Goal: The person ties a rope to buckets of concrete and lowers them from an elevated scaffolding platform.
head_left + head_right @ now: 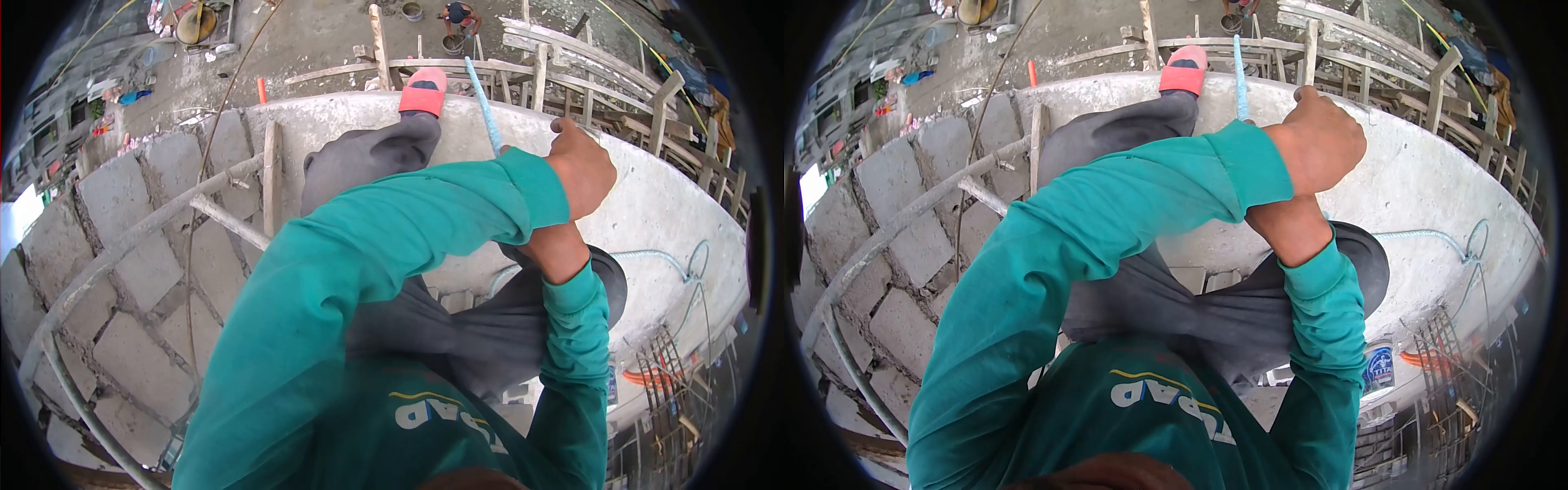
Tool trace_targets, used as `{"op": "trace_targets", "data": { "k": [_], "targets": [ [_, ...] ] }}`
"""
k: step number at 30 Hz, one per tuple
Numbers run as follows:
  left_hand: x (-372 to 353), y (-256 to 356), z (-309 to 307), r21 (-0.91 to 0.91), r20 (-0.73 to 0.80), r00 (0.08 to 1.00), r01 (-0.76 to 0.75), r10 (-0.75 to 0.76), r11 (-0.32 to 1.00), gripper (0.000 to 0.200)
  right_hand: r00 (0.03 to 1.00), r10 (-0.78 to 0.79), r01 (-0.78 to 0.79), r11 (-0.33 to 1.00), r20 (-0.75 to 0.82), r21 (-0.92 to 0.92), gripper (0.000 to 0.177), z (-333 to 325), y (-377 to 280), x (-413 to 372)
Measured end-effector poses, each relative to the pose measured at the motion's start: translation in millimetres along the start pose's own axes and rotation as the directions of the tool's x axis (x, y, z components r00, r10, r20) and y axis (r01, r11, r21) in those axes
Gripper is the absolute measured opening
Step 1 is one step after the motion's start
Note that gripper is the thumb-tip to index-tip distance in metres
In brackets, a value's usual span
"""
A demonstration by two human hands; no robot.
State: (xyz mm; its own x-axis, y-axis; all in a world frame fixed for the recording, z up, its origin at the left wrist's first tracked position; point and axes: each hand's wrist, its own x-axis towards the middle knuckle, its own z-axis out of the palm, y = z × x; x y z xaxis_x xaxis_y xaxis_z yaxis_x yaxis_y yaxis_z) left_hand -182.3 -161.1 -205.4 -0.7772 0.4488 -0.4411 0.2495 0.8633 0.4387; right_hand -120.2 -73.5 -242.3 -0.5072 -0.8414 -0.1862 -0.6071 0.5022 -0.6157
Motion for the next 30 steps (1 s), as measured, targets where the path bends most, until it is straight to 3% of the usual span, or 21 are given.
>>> {"op": "trace_targets", "data": {
  "k": [2, 11, 16, 20, 25, 27, 30],
  "targets": [
    [0.5, 4.8, 0.2, 0.007, -0.025, 1.000, 0.011, -0.010, 1.000, 0.031, 0.997, -0.037, 0.030, 0.995, -0.066, -0.093, 0.051, -2.2, -2.2, 0.1],
    [3.7, 23.5, -5.5, 0.102, -0.018, 1.000, 0.010, -0.008, 0.995, 0.029, 0.992, -0.028, 0.014, 0.993, -0.120, -0.113, 0.046, -9.7, -0.1, -4.3],
    [-2.5, 31.5, -3.3, 0.127, -0.166, 0.985, 0.072, -0.051, 0.989, 0.024, 0.984, -0.028, 0.011, 0.995, -0.177, -0.096, 0.044, -15.3, -3.9, -7.4],
    [-2.2, 23.4, -0.3, 0.121, -0.147, 0.987, 0.079, -0.061, 0.990, 0.024, 0.968, -0.051, 0.017, 0.990, -0.244, -0.137, 0.043, -13.2, -8.1, -1.8],
    [10.3, 25.5, 6.2, 0.161, -0.123, 0.981, 0.168, -0.150, 0.973, 0.029, 0.984, 0.177, -0.179, 0.981, -0.036, -0.080, 0.047, -46.4, -22.3, 12.4],
    [14.1, 25.3, 2.5, 0.145, -0.089, 0.989, 0.132, -0.120, 0.981, 0.030, 0.971, 0.235, -0.232, 0.970, 0.032, -0.070, 0.048, -49.3, -21.9, 15.5],
    [27.2, 15.9, -0.6, 0.051, -0.036, 0.998, 0.058, -0.056, 0.997, 0.029, 0.982, 0.188, -0.187, 0.973, -0.005, -0.135, 0.034, -33.4, -10.3, 17.2]
  ]
}}
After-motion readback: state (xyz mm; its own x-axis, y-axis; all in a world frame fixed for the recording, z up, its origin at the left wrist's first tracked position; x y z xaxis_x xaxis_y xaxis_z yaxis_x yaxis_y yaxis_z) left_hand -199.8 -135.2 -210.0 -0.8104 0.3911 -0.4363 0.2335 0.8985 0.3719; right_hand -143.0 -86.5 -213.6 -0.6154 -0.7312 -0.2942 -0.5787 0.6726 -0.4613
